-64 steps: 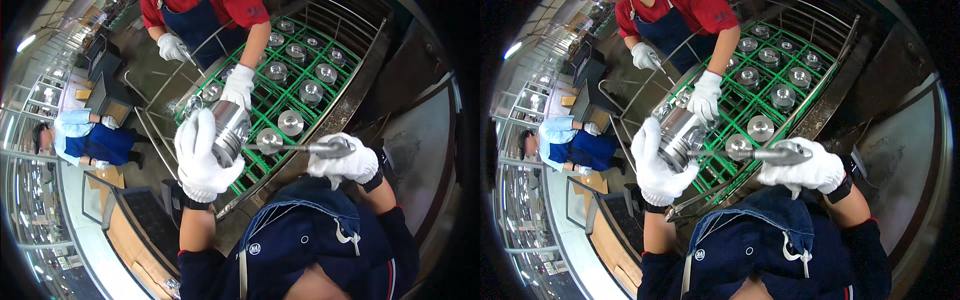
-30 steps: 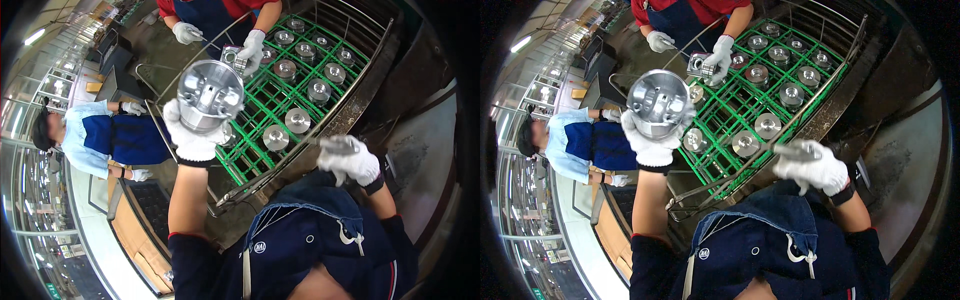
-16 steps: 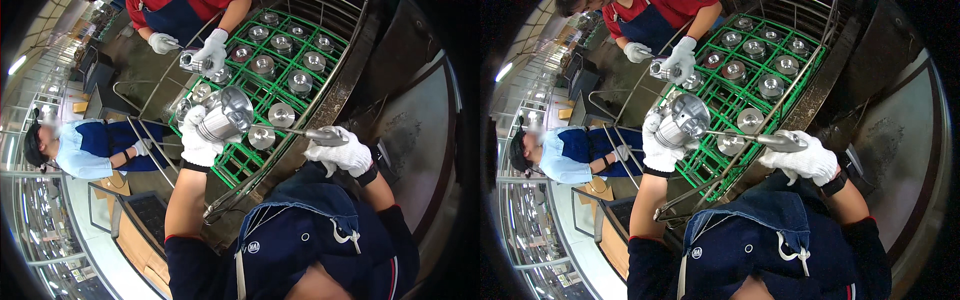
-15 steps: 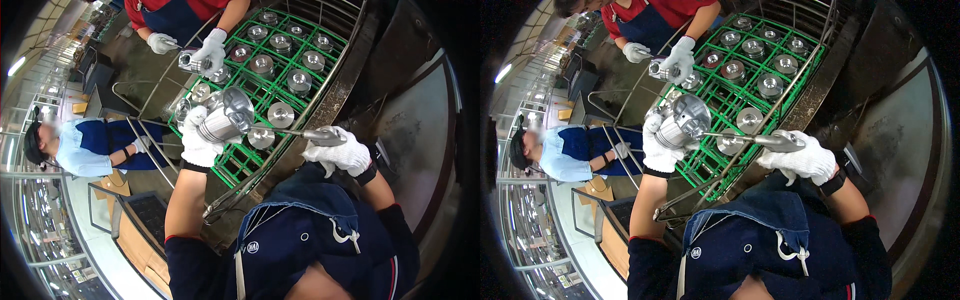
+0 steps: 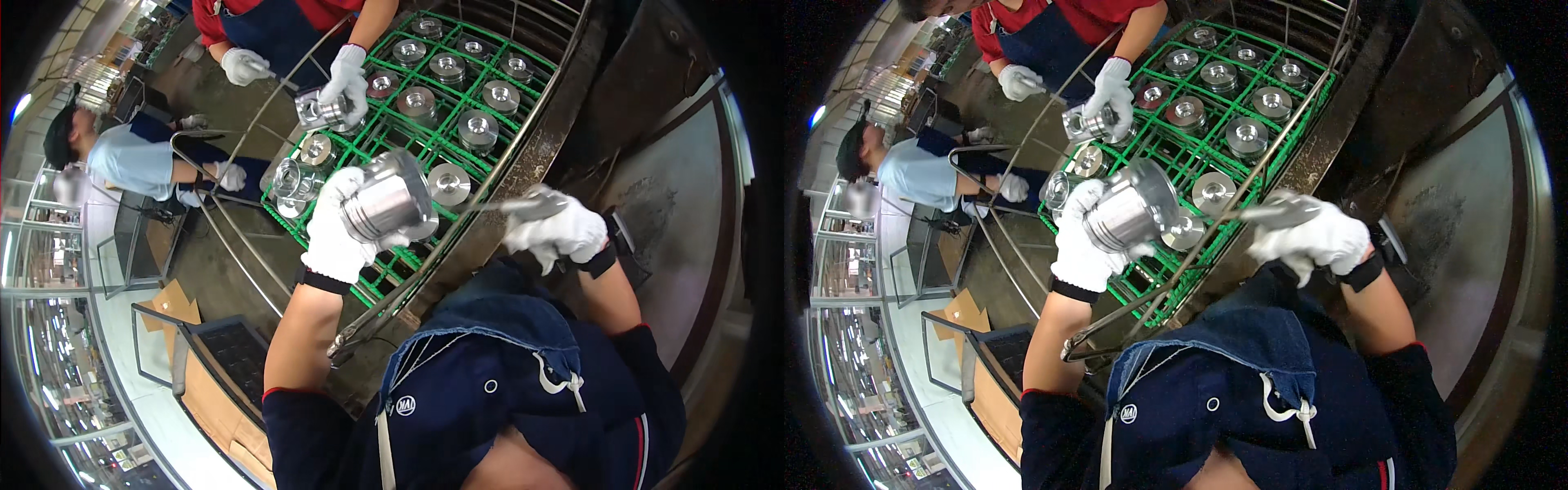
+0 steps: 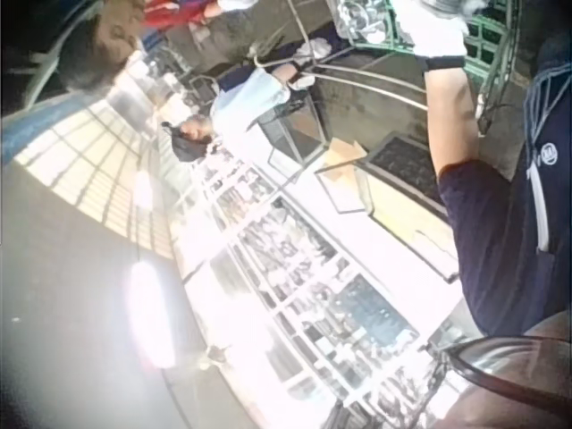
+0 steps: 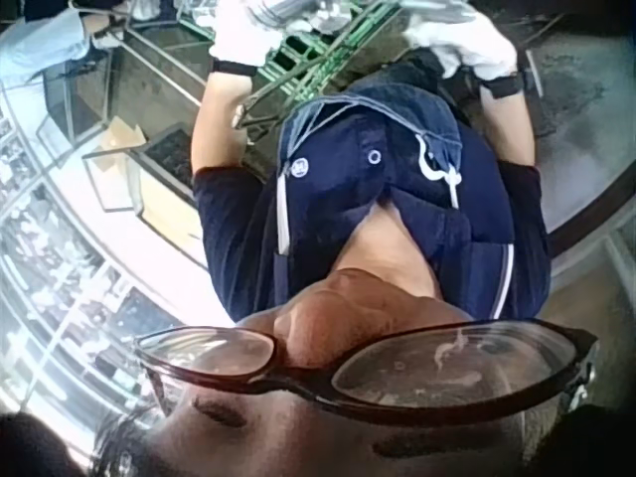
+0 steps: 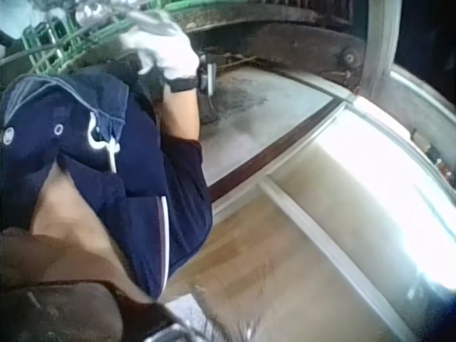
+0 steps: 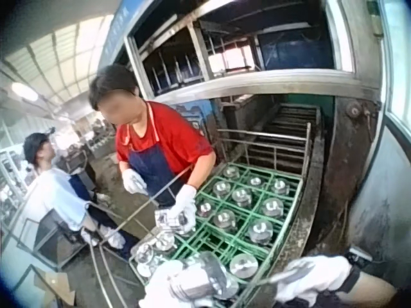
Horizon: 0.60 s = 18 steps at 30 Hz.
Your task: The recorder and coworkers are loading metal pistons into a rack and using a spray tool to clean or rinse them on a factory floor.
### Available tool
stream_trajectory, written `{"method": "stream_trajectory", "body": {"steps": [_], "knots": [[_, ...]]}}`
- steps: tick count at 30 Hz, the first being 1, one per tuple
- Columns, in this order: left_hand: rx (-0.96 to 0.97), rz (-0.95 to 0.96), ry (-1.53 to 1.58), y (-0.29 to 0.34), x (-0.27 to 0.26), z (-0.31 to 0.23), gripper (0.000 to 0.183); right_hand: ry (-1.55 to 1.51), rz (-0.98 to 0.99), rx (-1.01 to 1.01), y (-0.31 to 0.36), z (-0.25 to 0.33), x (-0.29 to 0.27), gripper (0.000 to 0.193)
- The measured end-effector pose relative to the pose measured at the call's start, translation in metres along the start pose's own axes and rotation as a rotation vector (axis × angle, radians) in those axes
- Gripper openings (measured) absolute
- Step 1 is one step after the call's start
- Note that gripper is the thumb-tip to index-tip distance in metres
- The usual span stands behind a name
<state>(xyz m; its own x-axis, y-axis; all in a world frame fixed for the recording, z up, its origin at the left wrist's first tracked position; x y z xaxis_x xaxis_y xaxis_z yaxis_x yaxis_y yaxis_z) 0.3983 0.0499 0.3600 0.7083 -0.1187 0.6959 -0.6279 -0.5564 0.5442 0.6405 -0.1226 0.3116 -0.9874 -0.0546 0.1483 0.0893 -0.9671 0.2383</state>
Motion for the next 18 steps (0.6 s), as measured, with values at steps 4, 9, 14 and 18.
{"method": "stream_trajectory", "body": {"steps": [4, 9, 14, 18], "knots": [[0.021, 0.122, 0.023, -0.005, -0.017, -0.001, 0.048, 0.226, -0.175, 0.405, 0.018, 0.032, 0.006, 0.039], [0.046, 0.13, 0.089, -0.004, -0.013, 0.003, 0.051, 0.14, -0.346, 0.257, 0.013, 0.034, 0.019, 0.047], [0.017, 0.111, 0.069, -0.004, -0.012, 0.002, 0.05, 0.105, -0.296, 0.292, 0.01, 0.044, 0.036, 0.045], [0.085, 0.106, -0.013, -0.002, -0.014, 0.004, 0.051, 0.101, -0.397, 0.284, 0.015, 0.057, 0.043, 0.051]]}}
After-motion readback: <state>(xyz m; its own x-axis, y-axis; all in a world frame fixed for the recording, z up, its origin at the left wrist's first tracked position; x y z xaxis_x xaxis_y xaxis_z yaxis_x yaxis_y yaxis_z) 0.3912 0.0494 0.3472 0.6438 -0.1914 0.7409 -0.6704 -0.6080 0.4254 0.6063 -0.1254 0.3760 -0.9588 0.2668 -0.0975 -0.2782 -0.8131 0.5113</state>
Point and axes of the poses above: each hand's wrist, its own y-axis away from the middle knuckle, its own x-axis out of the palm, z = x × y, the point moved 2 cm from there along -y, towards the middle knuckle, and after that the axes turned 5 degrees about y, right-handed, at the moved point
